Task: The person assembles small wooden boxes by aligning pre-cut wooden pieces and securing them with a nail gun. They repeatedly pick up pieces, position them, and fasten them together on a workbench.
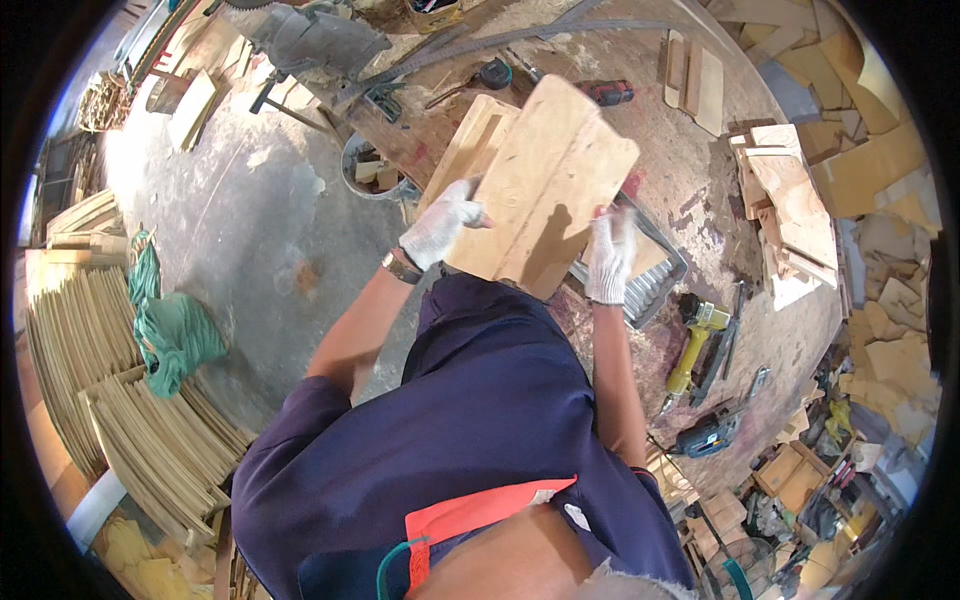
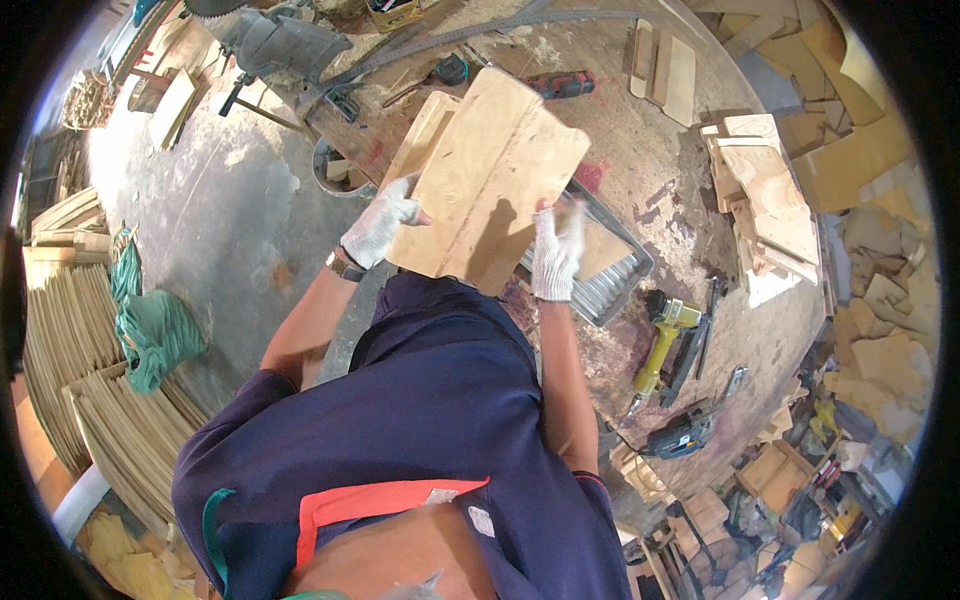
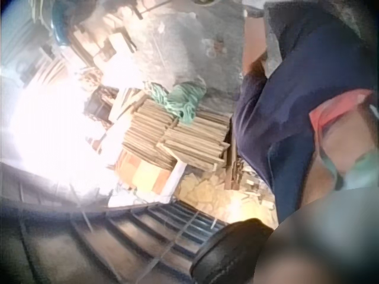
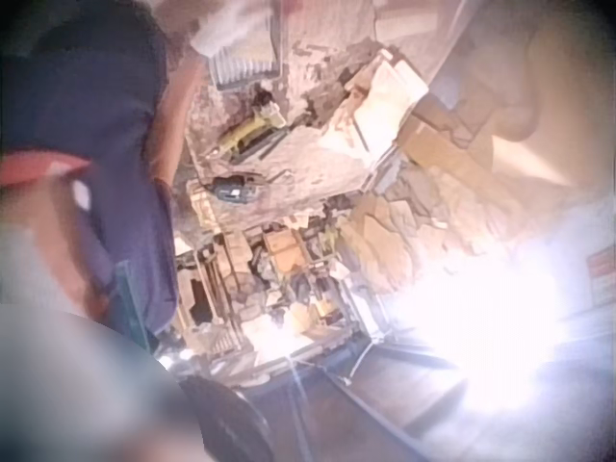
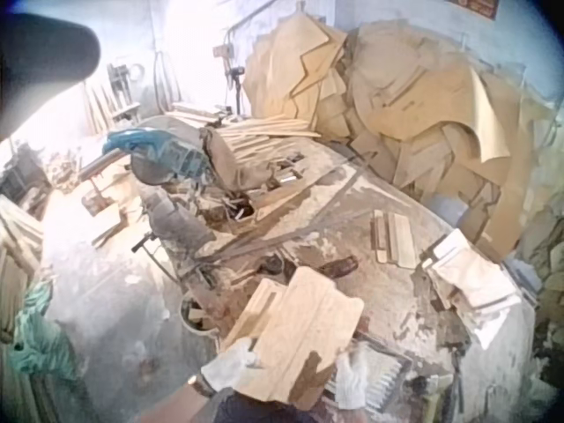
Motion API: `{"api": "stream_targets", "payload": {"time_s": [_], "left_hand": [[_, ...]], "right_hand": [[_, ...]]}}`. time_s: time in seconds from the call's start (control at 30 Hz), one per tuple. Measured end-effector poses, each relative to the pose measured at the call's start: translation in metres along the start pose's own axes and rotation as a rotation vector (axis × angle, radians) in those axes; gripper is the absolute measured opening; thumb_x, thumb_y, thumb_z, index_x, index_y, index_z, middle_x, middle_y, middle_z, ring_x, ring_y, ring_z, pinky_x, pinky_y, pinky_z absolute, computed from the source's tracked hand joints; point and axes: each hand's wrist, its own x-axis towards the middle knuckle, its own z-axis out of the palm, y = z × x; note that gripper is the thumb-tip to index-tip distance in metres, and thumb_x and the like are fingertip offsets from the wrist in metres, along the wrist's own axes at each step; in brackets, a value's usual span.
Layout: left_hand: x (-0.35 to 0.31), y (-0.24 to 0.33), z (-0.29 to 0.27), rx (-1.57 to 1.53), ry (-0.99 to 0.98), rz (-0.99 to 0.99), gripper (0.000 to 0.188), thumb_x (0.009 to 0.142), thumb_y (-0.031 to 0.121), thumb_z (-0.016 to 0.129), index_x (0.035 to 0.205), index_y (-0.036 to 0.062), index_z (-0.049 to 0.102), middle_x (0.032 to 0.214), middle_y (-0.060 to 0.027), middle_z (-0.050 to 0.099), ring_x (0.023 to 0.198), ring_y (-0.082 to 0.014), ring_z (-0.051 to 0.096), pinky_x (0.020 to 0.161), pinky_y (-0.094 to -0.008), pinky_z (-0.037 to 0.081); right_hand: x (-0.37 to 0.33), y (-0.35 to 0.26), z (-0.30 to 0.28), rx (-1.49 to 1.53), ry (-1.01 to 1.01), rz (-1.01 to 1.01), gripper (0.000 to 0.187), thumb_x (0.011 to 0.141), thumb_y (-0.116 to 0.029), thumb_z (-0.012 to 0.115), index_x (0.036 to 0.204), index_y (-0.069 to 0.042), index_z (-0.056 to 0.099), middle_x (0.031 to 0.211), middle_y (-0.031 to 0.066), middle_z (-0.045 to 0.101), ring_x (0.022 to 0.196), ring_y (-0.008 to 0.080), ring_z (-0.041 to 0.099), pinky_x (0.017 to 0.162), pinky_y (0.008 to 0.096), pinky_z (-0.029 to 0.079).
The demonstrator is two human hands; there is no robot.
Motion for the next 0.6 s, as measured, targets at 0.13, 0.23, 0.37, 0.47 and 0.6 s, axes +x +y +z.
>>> {"api": "stream_targets", "payload": {"time_s": [0.13,0.23,0.37,0.47,0.6], "left_hand": [[0.028,-0.027,-0.049,-0.03,0.004,0.008,0.067,0.087,0.025,0.067,0.143,-0.0047,0.045,0.127,-0.0148,0.063,0.12,-0.0219,0.059,0.104,-0.0333,0.043],[0.043,-0.045,-0.07,0.947,0.305,0.142,0.072,0.092,0.036,0.066,0.144,-0.0074,0.042,0.131,-0.021,0.062,0.122,-0.0279,0.059,0.104,-0.0349,0.044],[0.053,-0.053,-0.085,1.11,0.329,0.214,0.072,0.089,0.049,0.066,0.134,-0.0059,0.052,0.114,-0.0277,0.066,0.103,-0.0366,0.066,0.086,-0.0419,0.052],[0.055,-0.053,-0.089,1.192,0.295,0.226,0.062,0.088,0.047,0.067,0.124,-0.002,0.055,0.102,-0.0249,0.067,0.092,-0.0407,0.066,0.077,-0.0477,0.051],[0.055,-0.055,-0.091,1.185,0.335,0.331,0.049,0.088,0.042,0.068,0.112,0.002,0.055,0.092,-0.0233,0.065,0.087,-0.0438,0.064,0.073,-0.0507,0.049]], "right_hand": [[0.005,0.051,0.043,0.174,-0.137,0.181,0.043,0.092,-0.019,0.068,0.128,0.002,0.057,0.108,0.0068,0.067,0.095,0.0143,0.058,0.085,0.0285,0.047],[0.014,0.069,0.066,0.086,-0.088,0.06,0.04,0.091,-0.018,0.068,0.123,0.004,0.058,0.107,0.0076,0.067,0.094,0.0137,0.058,0.084,0.0283,0.047],[0.027,0.091,0.08,-0.068,-0.039,0.029,0.052,0.089,-0.024,0.071,0.127,0.008,0.056,0.111,0.0142,0.068,0.099,0.0204,0.062,0.09,0.0322,0.048],[0.029,0.108,0.087,-0.399,0.103,-0.069,0.067,0.086,-0.033,0.074,0.132,0.01,0.053,0.119,0.0226,0.067,0.109,0.0311,0.064,0.098,0.0373,0.047],[0.028,0.117,0.093,-0.533,0.211,-0.091,0.072,0.083,-0.041,0.073,0.131,0.01,0.055,0.126,0.0291,0.063,0.118,0.0396,0.06,0.103,0.0405,0.045]]}}
